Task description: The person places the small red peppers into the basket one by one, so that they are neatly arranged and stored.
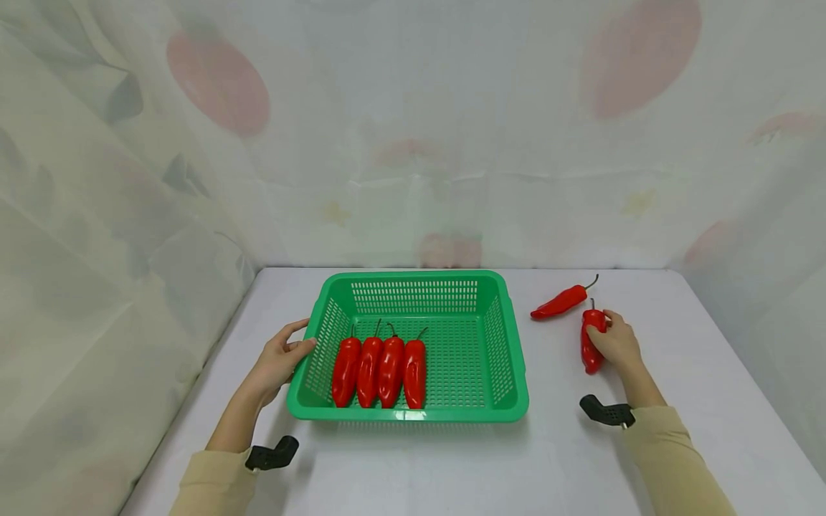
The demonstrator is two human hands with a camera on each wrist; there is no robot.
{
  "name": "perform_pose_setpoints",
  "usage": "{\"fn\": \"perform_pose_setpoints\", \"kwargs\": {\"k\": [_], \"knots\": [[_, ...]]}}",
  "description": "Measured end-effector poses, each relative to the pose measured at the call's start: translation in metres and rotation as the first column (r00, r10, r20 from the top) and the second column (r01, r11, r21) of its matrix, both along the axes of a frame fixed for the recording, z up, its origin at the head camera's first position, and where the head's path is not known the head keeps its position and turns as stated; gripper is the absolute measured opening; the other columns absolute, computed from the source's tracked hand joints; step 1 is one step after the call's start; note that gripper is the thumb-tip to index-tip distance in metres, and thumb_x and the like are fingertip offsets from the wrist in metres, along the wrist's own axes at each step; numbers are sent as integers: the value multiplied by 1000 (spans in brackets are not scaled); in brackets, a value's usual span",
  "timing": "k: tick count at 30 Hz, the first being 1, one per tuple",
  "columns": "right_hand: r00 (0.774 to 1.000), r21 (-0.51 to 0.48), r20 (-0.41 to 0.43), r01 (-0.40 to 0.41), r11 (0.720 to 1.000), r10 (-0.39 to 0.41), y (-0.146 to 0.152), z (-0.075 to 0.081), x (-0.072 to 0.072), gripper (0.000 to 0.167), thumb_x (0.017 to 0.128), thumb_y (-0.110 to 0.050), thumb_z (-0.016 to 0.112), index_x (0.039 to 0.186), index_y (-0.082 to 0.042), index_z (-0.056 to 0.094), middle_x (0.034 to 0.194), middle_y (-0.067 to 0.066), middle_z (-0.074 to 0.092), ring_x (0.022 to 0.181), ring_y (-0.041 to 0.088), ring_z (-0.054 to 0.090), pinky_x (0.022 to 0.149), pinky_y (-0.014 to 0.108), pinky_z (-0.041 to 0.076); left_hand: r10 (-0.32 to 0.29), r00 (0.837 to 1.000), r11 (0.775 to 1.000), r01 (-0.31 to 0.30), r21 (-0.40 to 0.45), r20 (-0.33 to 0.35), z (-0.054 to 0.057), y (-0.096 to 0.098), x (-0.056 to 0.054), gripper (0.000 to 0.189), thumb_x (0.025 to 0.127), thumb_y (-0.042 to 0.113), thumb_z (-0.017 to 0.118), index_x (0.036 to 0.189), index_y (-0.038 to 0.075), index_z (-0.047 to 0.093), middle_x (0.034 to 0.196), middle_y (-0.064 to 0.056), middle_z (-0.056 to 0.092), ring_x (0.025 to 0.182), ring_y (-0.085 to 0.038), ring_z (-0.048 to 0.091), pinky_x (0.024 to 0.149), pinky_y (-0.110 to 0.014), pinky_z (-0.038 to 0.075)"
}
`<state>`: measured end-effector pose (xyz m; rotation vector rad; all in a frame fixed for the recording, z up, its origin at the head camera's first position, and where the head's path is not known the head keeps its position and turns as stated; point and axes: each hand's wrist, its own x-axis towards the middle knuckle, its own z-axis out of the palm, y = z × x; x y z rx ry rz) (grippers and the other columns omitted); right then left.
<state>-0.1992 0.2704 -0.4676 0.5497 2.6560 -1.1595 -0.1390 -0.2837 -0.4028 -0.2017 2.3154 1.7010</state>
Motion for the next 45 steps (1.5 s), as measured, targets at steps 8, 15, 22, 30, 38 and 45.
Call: {"fn": "perform_pose_setpoints", "kwargs": {"k": [8,15,22,30,38,45], "knots": [[999,15,-24,47,999,-47,-1,0,3,73,93,-36,43,142,8,14,131,37,32,118,48,35,90,54,44,-3,1000,1000,3,4,-3,-4,-2,-1,59,96,25,50,145,12,22,120,-29,53,86,-32,66,69,-42,56],[996,83,-22,93,992,-92,-1,-3,4,74,91,-41,46,137,11,23,121,35,37,108,46,41,77,48,51,4,1000,1000,-4,-1,-11,-23,-11,-8,62,94,33,53,145,18,23,118,-25,56,84,-29,67,68,-42,56],[1000,111,-4,27,993,-27,1,-3,3,74,90,-42,48,136,12,25,122,36,39,108,47,42,78,50,51,11,1000,1000,-11,-17,-17,-26,-12,-10,64,91,40,55,145,21,24,118,-22,57,84,-27,67,69,-42,56],[1000,107,-2,11,994,-10,2,-4,3,73,90,-41,48,136,11,25,122,35,40,108,46,42,79,51,50,9,1000,1000,-9,-19,-14,-25,-13,-10,65,91,39,55,145,20,24,119,-23,56,84,-26,67,69,-42,56],[999,58,6,38,998,-39,1,0,4,75,91,-42,47,139,8,19,128,34,36,111,47,40,81,51,51,4,1000,1000,-5,-27,-17,-25,-12,-9,65,92,39,54,145,19,22,120,-24,55,84,-26,67,69,-41,56],[998,34,-20,52,998,-51,-3,10,4,76,91,-43,47,142,5,16,131,34,34,113,47,39,83,51,50,10,1000,1000,-11,-24,-15,-24,-12,-10,65,92,39,55,145,19,23,121,-23,55,84,-27,67,69,-42,56]]}}
